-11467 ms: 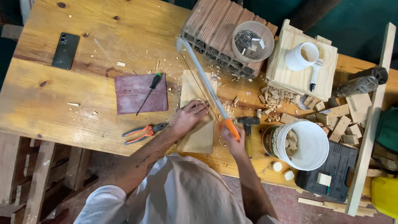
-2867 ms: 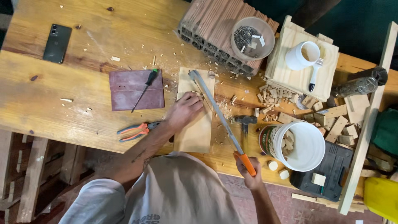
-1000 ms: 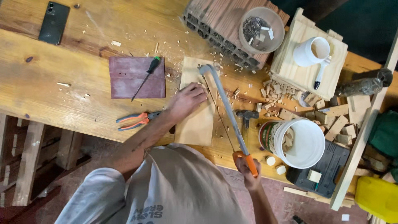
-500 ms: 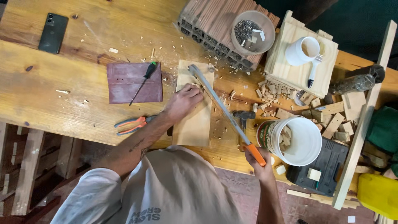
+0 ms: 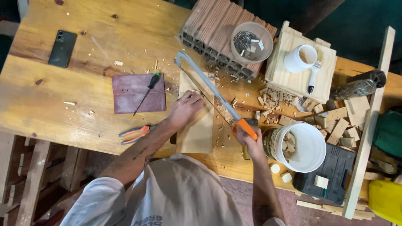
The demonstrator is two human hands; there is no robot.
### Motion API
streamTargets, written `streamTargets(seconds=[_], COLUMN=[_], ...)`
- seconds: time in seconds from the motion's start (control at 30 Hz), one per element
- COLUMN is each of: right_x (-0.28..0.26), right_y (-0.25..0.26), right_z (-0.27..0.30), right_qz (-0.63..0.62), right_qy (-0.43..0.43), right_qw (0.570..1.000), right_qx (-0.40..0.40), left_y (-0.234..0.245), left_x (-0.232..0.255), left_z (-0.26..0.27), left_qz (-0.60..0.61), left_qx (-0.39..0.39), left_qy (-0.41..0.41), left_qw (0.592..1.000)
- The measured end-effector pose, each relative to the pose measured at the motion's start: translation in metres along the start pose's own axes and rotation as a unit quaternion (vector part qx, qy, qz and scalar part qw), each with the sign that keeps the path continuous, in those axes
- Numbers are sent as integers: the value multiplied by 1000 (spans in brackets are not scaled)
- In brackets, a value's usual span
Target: The person uses a hand saw to cut a small wooden block on a workbench. They hold the block with the left hand and saw with the right hand, then briefly use a chisel to clean the cut edge before resuming sawing.
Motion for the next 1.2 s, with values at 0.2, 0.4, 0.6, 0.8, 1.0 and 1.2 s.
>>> streamTargets(seconds=[0.2,0.4,0.6,0.8,1.0,1.2], right_x=[42,138,119,158,62,46], right_y=[-15,33,-18,27,-15,-38], right_z=[-23,9,22,19,1,13], right_qz=[91,-5,69,-511,53,65], right_qy=[-14,-6,20,-132,16,-15], right_qw=[996,997,997,817,992,992], right_qx=[21,72,36,234,111,108], left_y=[-3,28,-8,15,67,69], left_x=[3,11,27,93,110,108], left_z=[5,5,35,70,46,51], left_qz=[17,-62,-62,32,106,126], left_qx=[-4,10,-27,-24,-34,-58], left_qy=[0,29,96,49,-137,-163], left_qw=[1000,998,993,998,984,977])
Point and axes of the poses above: each hand's wrist, its own z-axis away from the middle knuckle, its own y-axis out of the back of the hand, x = y × z, the point moved 6 cm from there along -z, towards the middle knuckle, and after that the axes turned 12 degrees about -z, right-handed, at the moved point
